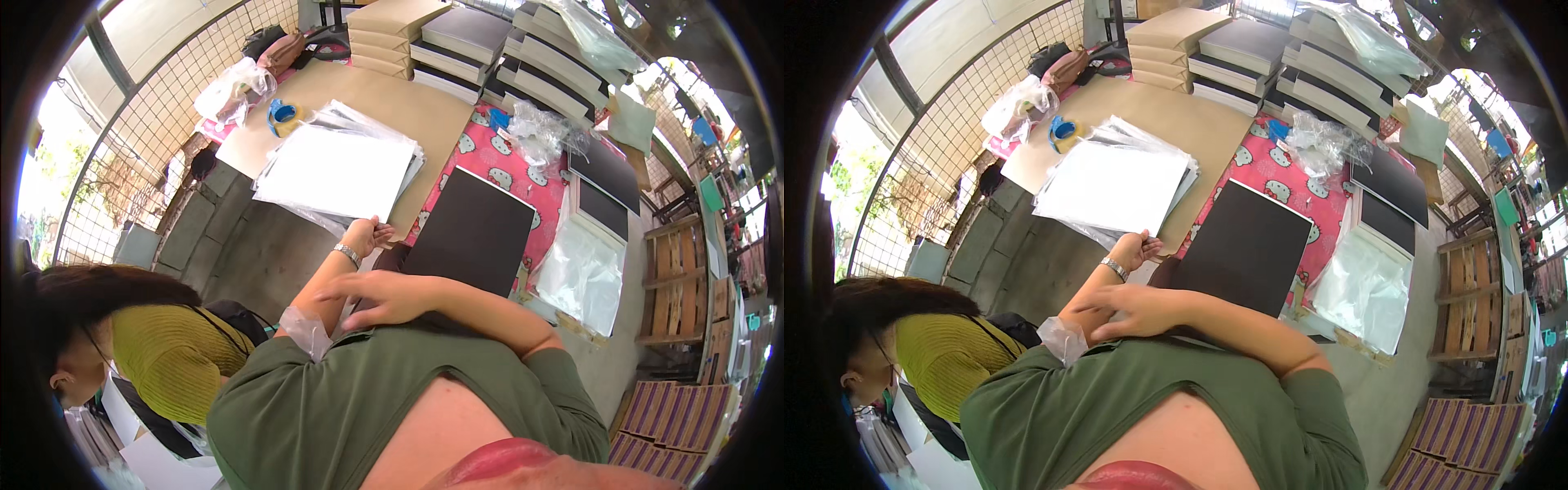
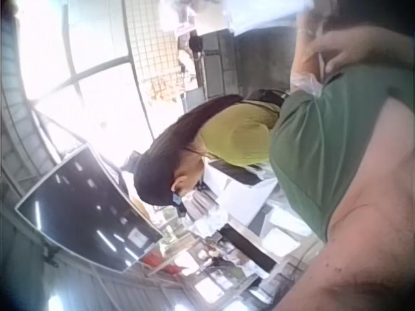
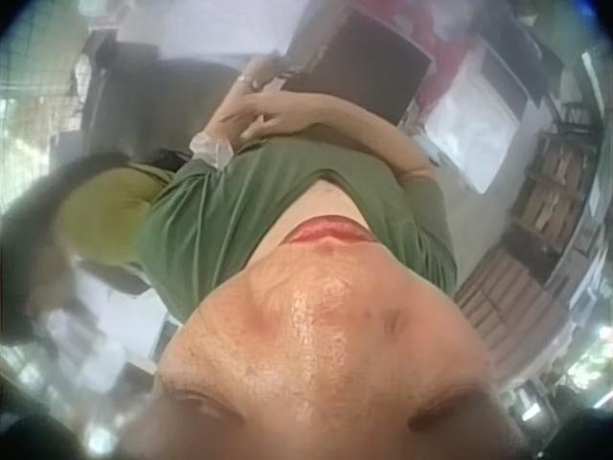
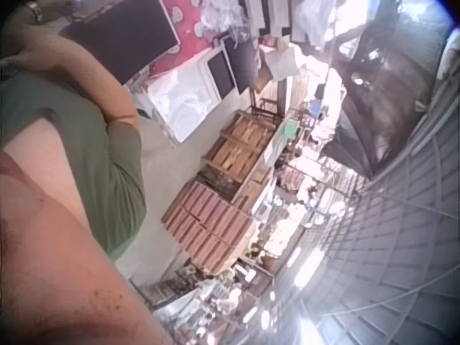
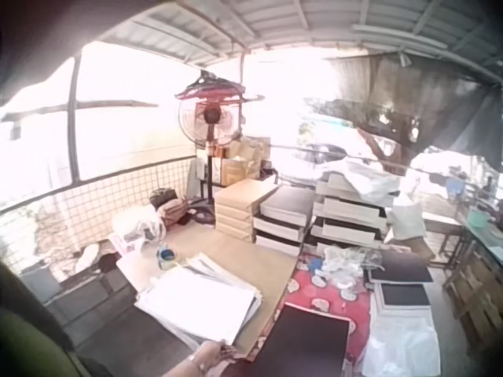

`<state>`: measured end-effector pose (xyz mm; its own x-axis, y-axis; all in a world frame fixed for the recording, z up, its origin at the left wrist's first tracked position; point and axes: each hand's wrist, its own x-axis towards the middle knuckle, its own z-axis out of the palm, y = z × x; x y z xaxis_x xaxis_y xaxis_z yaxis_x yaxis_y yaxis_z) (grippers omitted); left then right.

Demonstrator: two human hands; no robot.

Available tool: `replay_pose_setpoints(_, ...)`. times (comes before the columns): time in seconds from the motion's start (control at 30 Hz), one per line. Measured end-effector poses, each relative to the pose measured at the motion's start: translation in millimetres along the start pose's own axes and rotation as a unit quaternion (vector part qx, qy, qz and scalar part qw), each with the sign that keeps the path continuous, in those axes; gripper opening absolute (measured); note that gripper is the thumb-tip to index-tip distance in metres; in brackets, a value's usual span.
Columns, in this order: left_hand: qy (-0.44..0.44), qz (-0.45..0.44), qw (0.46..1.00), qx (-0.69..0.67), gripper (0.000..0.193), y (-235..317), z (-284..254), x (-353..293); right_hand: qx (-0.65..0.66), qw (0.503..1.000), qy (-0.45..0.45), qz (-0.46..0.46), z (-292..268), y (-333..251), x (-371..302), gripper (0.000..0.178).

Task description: The person puts black rectangular items into clear plastic sleeves one by one.

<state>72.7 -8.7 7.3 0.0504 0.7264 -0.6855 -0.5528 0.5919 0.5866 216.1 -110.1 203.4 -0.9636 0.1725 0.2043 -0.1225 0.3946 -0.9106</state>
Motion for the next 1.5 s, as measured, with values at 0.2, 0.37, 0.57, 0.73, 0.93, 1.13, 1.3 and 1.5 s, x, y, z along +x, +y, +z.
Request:
replay_pose_setpoints(0.2, -0.008, -0.028, 0.997, 0.075, 0.041, 18, -24, -10, 0.060, 0.984, -0.171, -0.004, 31, -6, 57, 0.036)
replay_pose_setpoints(0.37, -0.204, -0.079, 0.887, 0.407, 0.072, 50, 7, -91, -0.001, 0.998, 0.052, 0.020, 10, 12, 25, 0.015)
replay_pose_setpoints(0.57, -0.483, 0.105, 0.848, 0.190, 0.066, 87, 45, -117, -0.169, 0.832, 0.499, 0.174, -105, 20, -50, 0.022)
replay_pose_setpoints(0.73, -0.337, 0.152, 0.903, 0.220, 0.022, 114, 119, -150, 0.085, 0.844, 0.528, 0.046, -160, -15, -84, 0.023)
replay_pose_setpoints(0.93, -0.308, 0.201, 0.910, 0.194, 0.031, 127, 114, -117, -0.051, 0.805, 0.573, 0.147, -171, -19, -110, 0.013)
replay_pose_setpoints(1.13, -0.271, 0.400, 0.779, 0.400, 0.031, 87, 180, -150, -0.150, 0.866, 0.459, 0.132, -165, -28, -92, 0.016)
replay_pose_setpoints(1.3, -0.287, 0.356, 0.830, 0.319, 0.015, 109, 169, -144, -0.009, 0.832, 0.549, 0.081, -179, -41, -127, 0.026)
replay_pose_setpoints(1.5, -0.319, 0.282, 0.884, 0.195, 0.015, 105, 165, -132, 0.018, 0.797, 0.596, 0.100, -174, -38, -131, 0.017)
